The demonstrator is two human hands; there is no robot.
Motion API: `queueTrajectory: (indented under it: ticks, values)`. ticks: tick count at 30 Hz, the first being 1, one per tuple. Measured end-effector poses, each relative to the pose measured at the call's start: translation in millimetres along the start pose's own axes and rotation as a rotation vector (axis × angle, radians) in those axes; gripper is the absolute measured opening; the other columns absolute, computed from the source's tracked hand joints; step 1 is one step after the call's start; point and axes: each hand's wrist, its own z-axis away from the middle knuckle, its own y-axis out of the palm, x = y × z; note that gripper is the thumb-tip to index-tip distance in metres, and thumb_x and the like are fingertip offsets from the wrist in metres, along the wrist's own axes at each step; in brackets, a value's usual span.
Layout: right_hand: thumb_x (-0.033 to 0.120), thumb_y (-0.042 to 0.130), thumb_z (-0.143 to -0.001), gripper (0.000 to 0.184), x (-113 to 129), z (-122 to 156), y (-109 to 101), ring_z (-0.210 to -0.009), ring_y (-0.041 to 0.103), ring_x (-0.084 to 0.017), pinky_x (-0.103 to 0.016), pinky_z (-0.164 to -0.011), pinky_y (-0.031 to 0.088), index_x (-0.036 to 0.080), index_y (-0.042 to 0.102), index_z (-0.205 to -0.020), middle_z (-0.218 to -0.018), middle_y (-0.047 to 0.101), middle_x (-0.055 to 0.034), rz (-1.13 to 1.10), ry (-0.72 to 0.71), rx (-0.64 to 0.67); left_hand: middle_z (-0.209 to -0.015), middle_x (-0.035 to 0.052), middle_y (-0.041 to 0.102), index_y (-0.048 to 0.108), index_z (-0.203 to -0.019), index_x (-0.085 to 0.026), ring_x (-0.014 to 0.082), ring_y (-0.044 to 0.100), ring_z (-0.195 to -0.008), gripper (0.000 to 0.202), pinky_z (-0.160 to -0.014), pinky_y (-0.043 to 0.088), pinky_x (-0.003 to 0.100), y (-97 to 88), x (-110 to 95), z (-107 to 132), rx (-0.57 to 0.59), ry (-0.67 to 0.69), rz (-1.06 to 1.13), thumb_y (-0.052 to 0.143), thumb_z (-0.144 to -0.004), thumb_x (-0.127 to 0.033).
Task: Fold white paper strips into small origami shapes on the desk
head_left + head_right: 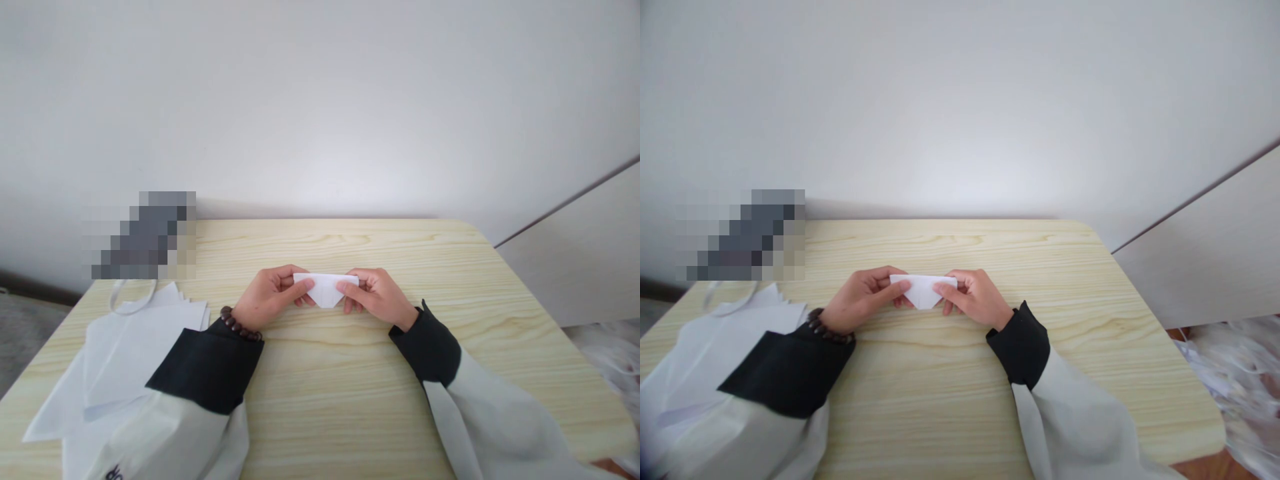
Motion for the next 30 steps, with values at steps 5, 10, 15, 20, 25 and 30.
queueTrajectory:
  ticks: [5, 10, 15, 20, 25, 30]
  values:
    - [0.042, 0.056, -0.083, 0.028, 0.7, 0.0, 1.2, -0.048, 0.057, -0.009, -0.018, -0.042, 0.038, 0.015, 0.06, -0.083, -0.059, 0.064, -0.0002, -0.035, 0.033, -0.001, -0.066, 0.0026, 0.07, 0.062, -0.09, -0.013, 0.0116, 0.061, -0.059, 0.029, -0.057, 0.048, 0.021, 0.6, 0.7, -0.5, -0.003, -0.01, 0.019, 0.065, -0.075, -0.037]
    - [0.043, 0.051, -0.086, 0.031, -0.7, -1.2, 1.3, -0.049, 0.058, -0.009, -0.018, -0.042, 0.04, 0.014, 0.059, -0.088, -0.062, 0.065, -0.0016, -0.076, 0.035, 0.018, -0.066, 0.0036, 0.07, 0.062, -0.092, -0.012, 0.0122, 0.06, -0.058, 0.032, -0.057, 0.048, 0.023, -0.7, 1.6, -0.2, 0.0, -0.005, 0.003, 0.063, -0.077, -0.04]
    - [0.045, 0.048, -0.087, 0.035, -2.3, -2.5, -0.3, -0.048, 0.058, -0.009, -0.018, -0.043, 0.042, 0.012, 0.059, -0.087, -0.062, 0.066, -0.003, -0.1, 0.031, 0.039, -0.067, 0.0051, 0.07, 0.061, -0.096, -0.01, 0.0126, 0.06, -0.058, 0.036, -0.058, 0.048, 0.023, -2.4, 2.7, -0.1, 0.008, 0.015, -0.017, 0.059, -0.079, -0.042]
    - [0.047, 0.045, -0.088, 0.037, -3.5, -2.7, -0.6, -0.051, 0.06, -0.01, -0.018, -0.044, 0.044, 0.012, 0.059, -0.088, -0.063, 0.066, -0.0038, -0.122, 0.021, 0.031, -0.069, 0.0057, 0.071, 0.06, -0.101, -0.01, 0.0126, 0.06, -0.06, 0.037, -0.058, 0.048, 0.023, -2.8, 2.9, -0.4, 0.042, 0.037, -0.003, 0.058, -0.08, -0.04]
    - [0.044, 0.049, -0.087, 0.032, -5.4, -2.0, 0.9, -0.048, 0.059, -0.009, -0.018, -0.044, 0.044, 0.014, 0.057, -0.096, -0.06, 0.065, -0.0009, -0.079, 0.007, -0.024, -0.069, 0.0041, 0.069, 0.058, -0.101, -0.011, 0.0124, 0.06, -0.06, 0.036, -0.058, 0.049, 0.023, 0.9, 0.7, -1.0, -0.007, 0.051, -0.034, 0.058, -0.08, -0.04]
    - [0.04, 0.057, -0.083, 0.027, -5.6, -0.6, 1.5, -0.053, 0.061, -0.01, -0.018, -0.046, 0.044, 0.015, 0.058, -0.095, -0.063, 0.064, -0.0003, -0.049, 0.008, -0.047, -0.071, 0.0022, 0.066, 0.058, -0.099, -0.012, 0.0108, 0.058, -0.059, 0.036, -0.057, 0.049, 0.023, 3.2, 0.6, -1.0, -0.032, 0.054, -0.058, 0.061, -0.078, -0.04]
